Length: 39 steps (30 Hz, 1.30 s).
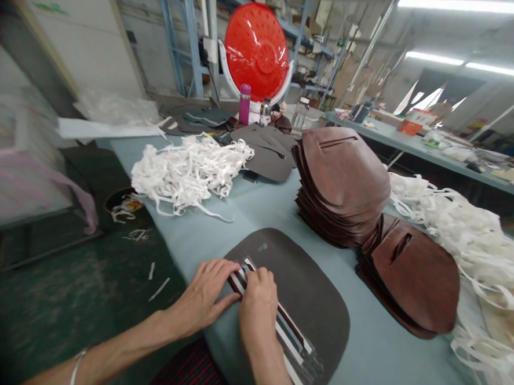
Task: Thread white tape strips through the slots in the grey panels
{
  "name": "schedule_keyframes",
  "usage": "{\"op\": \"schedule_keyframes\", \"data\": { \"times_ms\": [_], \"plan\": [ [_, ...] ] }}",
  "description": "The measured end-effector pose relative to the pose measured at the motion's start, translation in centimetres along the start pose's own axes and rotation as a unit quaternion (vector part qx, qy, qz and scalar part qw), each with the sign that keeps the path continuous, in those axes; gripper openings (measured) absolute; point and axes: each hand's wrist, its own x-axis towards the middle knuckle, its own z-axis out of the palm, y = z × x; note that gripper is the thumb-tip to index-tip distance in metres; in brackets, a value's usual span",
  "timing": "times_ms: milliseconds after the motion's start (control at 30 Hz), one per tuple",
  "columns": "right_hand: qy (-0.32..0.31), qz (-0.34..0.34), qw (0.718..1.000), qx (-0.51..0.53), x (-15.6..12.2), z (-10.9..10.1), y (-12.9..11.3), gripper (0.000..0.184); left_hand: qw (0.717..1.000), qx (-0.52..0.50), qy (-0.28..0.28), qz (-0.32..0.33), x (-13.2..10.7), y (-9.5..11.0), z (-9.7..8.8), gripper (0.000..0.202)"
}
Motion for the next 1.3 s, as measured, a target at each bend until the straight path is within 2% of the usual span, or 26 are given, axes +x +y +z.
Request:
{"op": "schedule_keyframes", "data": {
  "times_ms": [100,200,267,400,467,533,633,767,933,1133,1233,1300],
  "plan": [
    [0.015,-0.041,0.998,-0.037,0.7,0.7,-1.5,0.025,0.999,0.027,-0.021,0.001,0.2,0.1,-0.3,0.041],
    [0.023,-0.076,0.993,-0.092,-1.2,0.2,-1.0,0.025,0.997,0.064,-0.031,0.017,0.4,0.2,-0.5,0.037],
    [0.026,-0.095,0.989,-0.115,-3.7,-0.7,0.6,0.027,0.995,0.088,-0.032,0.027,0.4,0.3,-0.5,0.038],
    [0.043,-0.147,0.981,-0.122,-10.2,-3.7,5.3,0.035,0.992,0.118,-0.033,0.04,0.4,0.3,-0.4,0.04],
    [0.027,-0.157,0.981,-0.109,-12.7,-5.1,7.0,0.035,0.99,0.131,-0.034,0.049,0.3,0.2,-0.2,0.04],
    [0.002,-0.14,0.986,-0.091,-14.3,-5.9,7.7,0.034,0.987,0.145,-0.035,0.054,0.3,0.1,-0.1,0.04],
    [-0.003,-0.085,0.995,-0.045,-14.8,-6.2,7.4,0.03,0.984,0.164,-0.035,0.061,0.2,0.0,0.2,0.04],
    [0.032,-0.039,0.999,0.014,-14.5,-5.9,7.0,0.019,0.98,0.179,-0.035,0.082,0.3,-0.2,0.7,0.037],
    [0.028,-0.044,0.998,0.046,-14.7,-5.8,7.3,0.017,0.977,0.178,-0.027,0.111,0.4,-0.7,1.3,0.031],
    [0.042,-0.062,0.997,0.019,-14.2,-6.9,6.6,0.02,0.979,0.141,-0.034,0.145,0.9,-1.5,1.7,0.03],
    [0.083,-0.086,0.992,-0.028,-15.2,-6.9,6.1,0.026,0.974,0.152,-0.016,0.167,-0.1,-1.6,1.7,0.032],
    [0.133,-0.11,0.981,-0.084,-16.5,-5.9,6.4,0.026,0.968,0.151,-0.008,0.198,-1.2,-2.0,2.2,0.042]
  ]
}}
